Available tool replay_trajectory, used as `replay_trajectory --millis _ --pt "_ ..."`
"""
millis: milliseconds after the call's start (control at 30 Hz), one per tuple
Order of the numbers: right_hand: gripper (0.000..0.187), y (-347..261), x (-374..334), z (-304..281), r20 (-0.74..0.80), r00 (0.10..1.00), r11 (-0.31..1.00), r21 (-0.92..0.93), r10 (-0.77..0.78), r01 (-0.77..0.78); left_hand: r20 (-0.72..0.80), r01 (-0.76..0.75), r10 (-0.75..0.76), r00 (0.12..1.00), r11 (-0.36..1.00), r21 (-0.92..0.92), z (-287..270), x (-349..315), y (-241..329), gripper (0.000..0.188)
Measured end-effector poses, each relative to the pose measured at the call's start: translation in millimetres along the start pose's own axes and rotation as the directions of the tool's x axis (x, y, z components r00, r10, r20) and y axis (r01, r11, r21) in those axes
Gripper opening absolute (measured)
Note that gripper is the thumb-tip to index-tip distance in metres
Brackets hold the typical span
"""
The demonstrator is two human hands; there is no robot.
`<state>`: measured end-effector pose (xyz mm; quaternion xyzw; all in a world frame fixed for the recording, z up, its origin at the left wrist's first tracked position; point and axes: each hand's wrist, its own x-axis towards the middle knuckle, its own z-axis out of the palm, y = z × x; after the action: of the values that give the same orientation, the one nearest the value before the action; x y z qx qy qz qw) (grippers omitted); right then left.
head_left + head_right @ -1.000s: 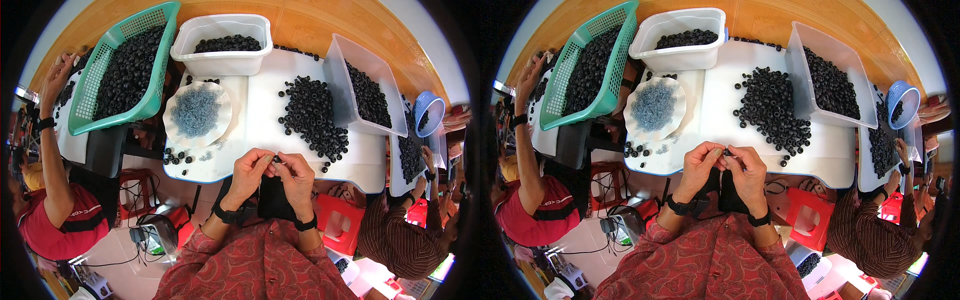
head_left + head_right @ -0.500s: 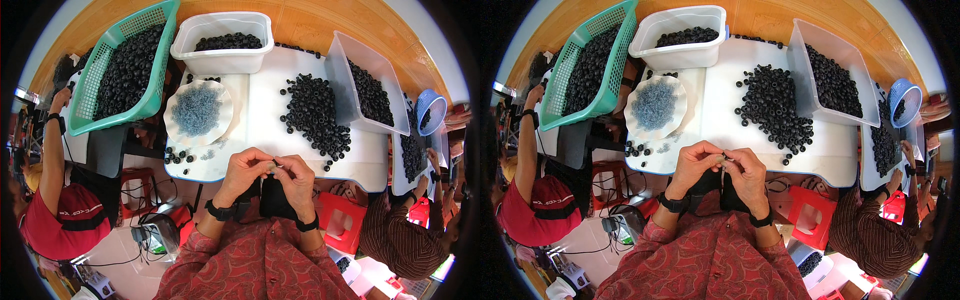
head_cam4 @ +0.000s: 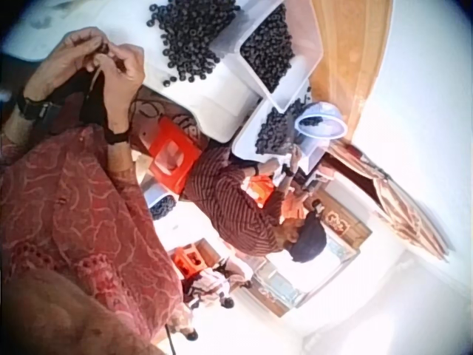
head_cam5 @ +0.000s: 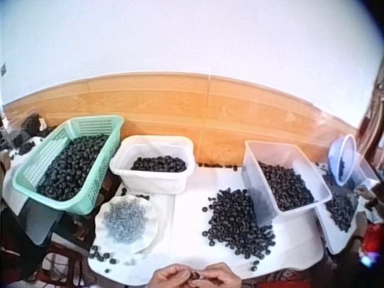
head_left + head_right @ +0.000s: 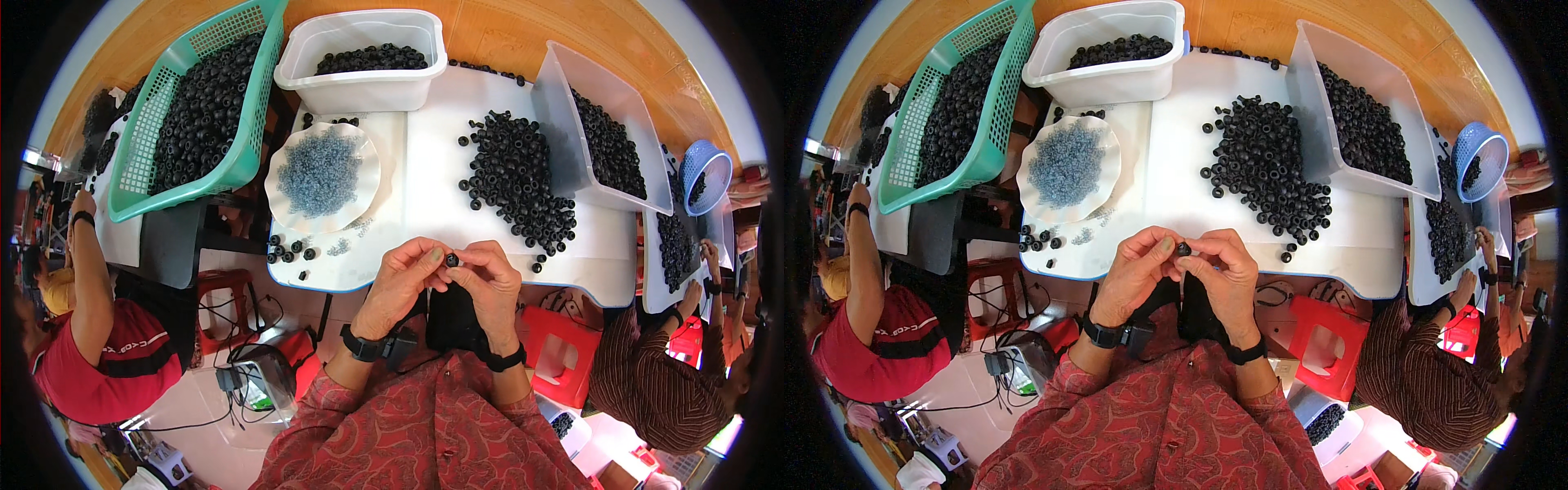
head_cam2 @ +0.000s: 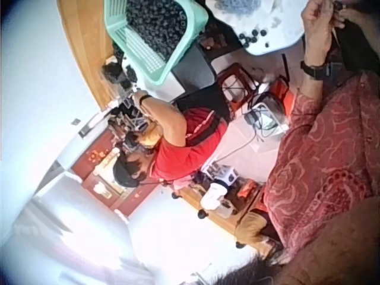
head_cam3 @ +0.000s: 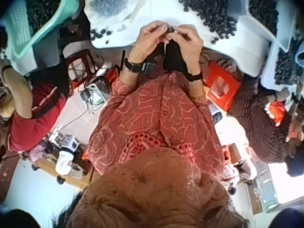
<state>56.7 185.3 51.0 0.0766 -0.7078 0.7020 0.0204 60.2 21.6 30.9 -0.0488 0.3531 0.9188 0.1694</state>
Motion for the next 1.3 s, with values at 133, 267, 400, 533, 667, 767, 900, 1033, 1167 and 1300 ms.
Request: replay_trajectory --millis 133,267,400,533,667,767,900,1033,1167,1300 --pt "0.023 3.5 -1.3 0.8 -0.021 1.000 1.000 0.010 0.017 -0.017 -0.002 -0.028 0.029 1.000 0.997 0.071 0.3 1.1 -2.0 0.015" --pt "0.021 -5.0 -0.7 7.7 -0.004 1.000 0.996 -0.085 -0.023 0.022 -0.033 -0.022 0.026 0.999 0.995 0.101 -5.4 -1.8 -1.7 0.015" --pt "0.003 -1.3 -2.8 -3.9 -0.017 0.998 0.987 -0.155 -0.056 0.052 -0.034 -0.048 0.045 0.998 0.995 -0.084 -9.3 -1.5 -0.4 0.021" --pt "0.021 -0.7 -4.2 -9.5 -0.134 0.982 0.983 -0.113 0.132 -0.148 -0.006 -0.053 0.053 0.999 0.969 -0.240 -11.5 -0.3 2.9 0.023" --pt "0.022 -1.5 -5.7 -2.6 -0.124 0.987 0.980 -0.155 0.104 -0.123 0.056 -0.054 0.078 0.995 0.936 -0.349 -15.0 0.7 0.9 0.023" --pt "0.016 1.6 -6.8 5.0 -0.188 0.980 0.966 -0.233 0.070 -0.113 0.056 -0.061 0.086 0.995 0.936 -0.347 -17.0 0.6 -0.6 0.023" --pt "0.011 2.8 -12.5 4.7 -0.040 0.995 0.931 -0.353 0.090 -0.098 0.045 -0.078 0.096 0.994 0.950 -0.303 -17.8 -3.4 -1.6 0.023" --pt "0.012 1.2 -11.9 9.9 -0.040 0.999 0.962 -0.270 0.013 -0.024 -0.019 -0.101 0.099 0.995 0.986 -0.136 -16.9 -3.8 -5.2 0.022" --pt "0.014 -6.4 -10.2 13.6 -0.041 0.999 0.972 -0.236 -0.028 0.018 -0.016 -0.104 0.104 0.994 0.994 -0.042 -19.5 -1.9 -12.9 0.022" --pt "0.015 -7.4 -10.2 15.1 -0.018 0.999 0.977 -0.211 -0.048 0.043 -0.020 -0.114 0.113 0.993 0.992 -0.045 -13.1 -2.7 -13.0 0.022"
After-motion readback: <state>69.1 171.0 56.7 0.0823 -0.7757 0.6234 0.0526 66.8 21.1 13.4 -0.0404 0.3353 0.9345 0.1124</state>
